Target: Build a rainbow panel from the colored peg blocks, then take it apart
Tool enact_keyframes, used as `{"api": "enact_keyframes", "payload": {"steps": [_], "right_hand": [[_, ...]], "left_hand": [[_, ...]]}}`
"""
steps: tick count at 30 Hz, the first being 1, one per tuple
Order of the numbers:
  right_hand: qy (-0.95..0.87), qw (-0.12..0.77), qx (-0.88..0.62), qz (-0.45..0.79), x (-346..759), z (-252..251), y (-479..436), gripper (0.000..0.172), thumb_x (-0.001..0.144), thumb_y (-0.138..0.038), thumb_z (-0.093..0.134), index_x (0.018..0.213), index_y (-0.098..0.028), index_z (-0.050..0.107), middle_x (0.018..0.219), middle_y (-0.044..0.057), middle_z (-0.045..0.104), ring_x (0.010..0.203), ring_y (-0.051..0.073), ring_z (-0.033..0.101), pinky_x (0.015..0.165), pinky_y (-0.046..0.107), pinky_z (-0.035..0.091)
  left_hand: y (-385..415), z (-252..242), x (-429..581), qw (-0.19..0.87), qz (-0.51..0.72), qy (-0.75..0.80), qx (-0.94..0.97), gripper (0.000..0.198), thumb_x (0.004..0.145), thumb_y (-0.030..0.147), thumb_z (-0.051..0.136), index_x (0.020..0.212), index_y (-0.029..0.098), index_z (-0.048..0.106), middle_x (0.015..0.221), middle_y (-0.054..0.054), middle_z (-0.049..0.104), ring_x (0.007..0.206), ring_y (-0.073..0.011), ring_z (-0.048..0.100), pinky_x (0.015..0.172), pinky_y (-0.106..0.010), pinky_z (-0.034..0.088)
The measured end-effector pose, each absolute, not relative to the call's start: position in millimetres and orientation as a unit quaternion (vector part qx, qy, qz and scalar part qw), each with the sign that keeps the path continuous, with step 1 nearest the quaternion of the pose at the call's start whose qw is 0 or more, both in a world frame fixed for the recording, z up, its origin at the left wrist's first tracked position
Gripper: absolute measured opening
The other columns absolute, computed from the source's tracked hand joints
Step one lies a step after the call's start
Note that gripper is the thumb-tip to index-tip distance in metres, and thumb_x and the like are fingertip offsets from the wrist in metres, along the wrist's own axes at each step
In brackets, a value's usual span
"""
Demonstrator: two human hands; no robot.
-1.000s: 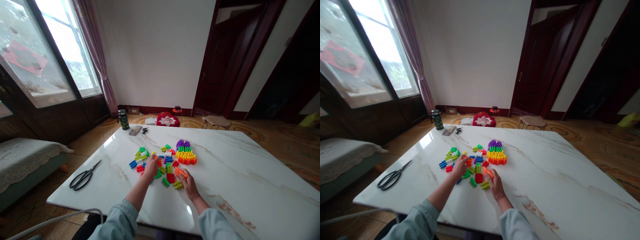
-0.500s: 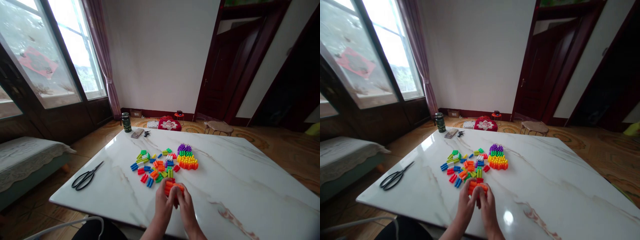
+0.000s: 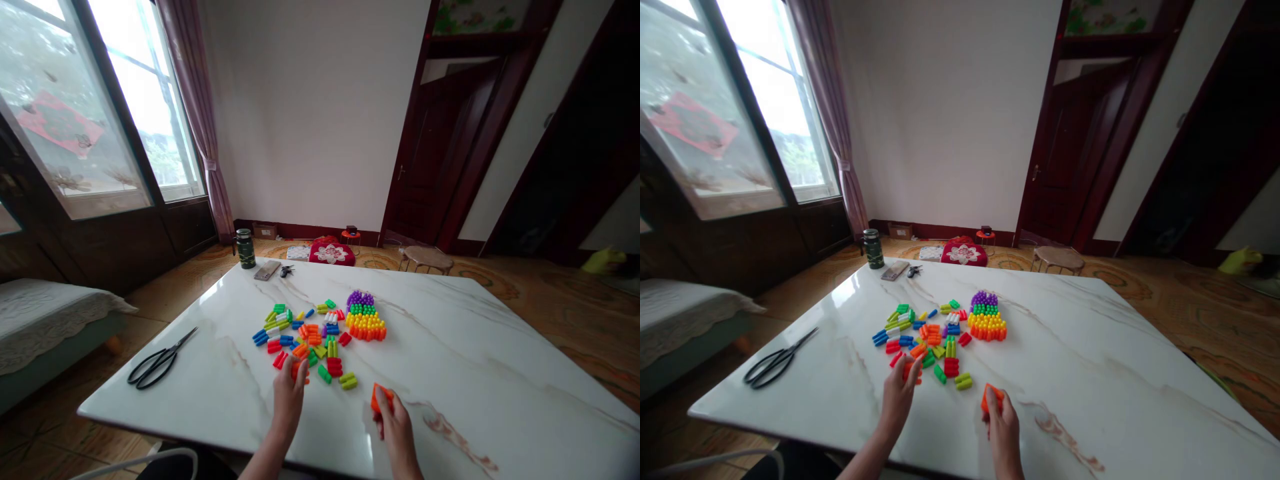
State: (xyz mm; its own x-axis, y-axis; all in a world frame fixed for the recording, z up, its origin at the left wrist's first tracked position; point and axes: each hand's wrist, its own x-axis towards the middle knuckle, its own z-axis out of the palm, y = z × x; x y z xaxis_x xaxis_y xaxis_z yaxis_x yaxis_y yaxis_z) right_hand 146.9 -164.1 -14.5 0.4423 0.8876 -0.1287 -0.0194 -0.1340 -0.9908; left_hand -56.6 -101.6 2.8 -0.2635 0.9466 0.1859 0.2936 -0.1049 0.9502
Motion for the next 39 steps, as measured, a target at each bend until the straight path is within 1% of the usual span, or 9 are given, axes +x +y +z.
{"api": "enact_keyframes", "payload": {"steps": [3,6,8,11,14,19,27,35,39], "right_hand": [[-0.389,0.532,-0.675,0.333,158.1,-17.7,-161.0,0.055,0.068,-0.075,0.056,0.074,-0.021,0.058,0.051,-0.002,0.055,0.042,0.013,0.045,0.038,0.023,0.034],[-0.439,0.515,-0.680,0.281,154.8,-22.5,-164.1,0.051,0.069,-0.071,0.058,0.072,-0.021,0.060,0.050,-0.001,0.055,0.047,0.016,0.050,0.045,0.026,0.041],[-0.463,0.517,-0.667,0.271,152.1,-26.6,-168.8,0.046,0.071,-0.066,0.060,0.077,-0.020,0.063,0.059,0.002,0.062,0.054,0.018,0.056,0.053,0.028,0.047],[-0.528,0.506,-0.634,0.251,153.4,-31.3,-170.3,0.032,0.077,-0.051,0.060,0.084,-0.021,0.066,0.078,0.007,0.069,0.069,0.022,0.063,0.066,0.030,0.051],[-0.603,0.452,-0.628,0.192,155.0,-29.4,-153.4,0.015,0.079,-0.032,0.055,0.080,-0.022,0.066,0.081,0.008,0.068,0.073,0.022,0.064,0.068,0.031,0.051],[-0.672,0.387,-0.617,0.132,138.1,-18.5,-98.5,0.019,0.071,-0.015,0.050,0.078,-0.022,0.066,0.081,0.007,0.067,0.073,0.023,0.065,0.069,0.033,0.052],[-0.550,0.520,-0.647,0.091,141.5,-28.5,-70.0,0.023,0.083,-0.036,0.048,0.087,-0.021,0.064,0.086,0.008,0.069,0.077,0.022,0.064,0.070,0.031,0.051],[-0.599,0.419,-0.673,0.114,124.6,-37.0,-36.1,0.025,0.080,-0.031,0.050,0.095,-0.019,0.068,0.109,0.013,0.069,0.099,0.025,0.063,0.088,0.036,0.048],[-0.632,0.458,-0.613,0.119,132.4,-31.8,-42.9,0.030,0.085,-0.034,0.049,0.104,-0.020,0.067,0.107,0.010,0.069,0.100,0.023,0.062,0.088,0.036,0.048]], "left_hand": [[-60.3,11.5,-53.4,0.249,0.463,0.606,0.597,0.030,0.082,0.042,0.056,0.101,0.018,0.059,0.088,-0.008,0.067,0.086,-0.0251,0.065,0.080,-0.039,0.051],[-46.6,11.2,-41.4,0.181,0.452,0.599,0.636,0.046,0.079,0.030,0.059,0.122,0.016,0.053,0.122,-0.015,0.059,0.119,-0.0296,0.054,0.097,-0.047,0.045],[-60.8,5.1,-36.4,0.131,0.453,0.561,0.680,0.046,0.083,0.026,0.054,0.128,0.018,0.051,0.132,-0.014,0.053,0.127,-0.0294,0.047,0.104,-0.051,0.039],[-101.7,-5.9,-36.5,0.117,0.402,0.444,0.792,0.032,0.090,0.023,0.046,0.119,0.026,0.059,0.124,-0.009,0.060,0.120,-0.0236,0.052,0.104,-0.045,0.040],[-130.2,-9.3,-40.6,0.137,0.307,0.353,0.873,0.021,0.085,0.025,0.054,0.102,0.029,0.067,0.120,-0.005,0.064,0.121,-0.0247,0.052,0.108,-0.047,0.037],[-118.9,-12.2,-44.8,0.123,0.292,0.440,0.840,0.036,0.079,0.024,0.060,0.114,0.025,0.064,0.133,-0.011,0.055,0.127,-0.0302,0.047,0.105,-0.051,0.041],[-115.3,-23.8,-41.7,0.098,0.267,0.456,0.843,0.044,0.081,0.023,0.054,0.124,0.026,0.058,0.138,-0.009,0.052,0.135,-0.0308,0.038,0.110,-0.053,0.035],[-116.3,-22.1,-40.3,0.086,0.226,0.460,0.854,0.048,0.085,0.025,0.050,0.133,0.026,0.051,0.144,-0.010,0.047,0.138,-0.0310,0.034,0.110,-0.055,0.032],[-115.7,-25.6,-41.2,0.079,0.231,0.458,0.855,0.047,0.086,0.025,0.050,0.133,0.026,0.051,0.144,-0.010,0.046,0.138,-0.0307,0.034,0.110,-0.054,0.033]]}}
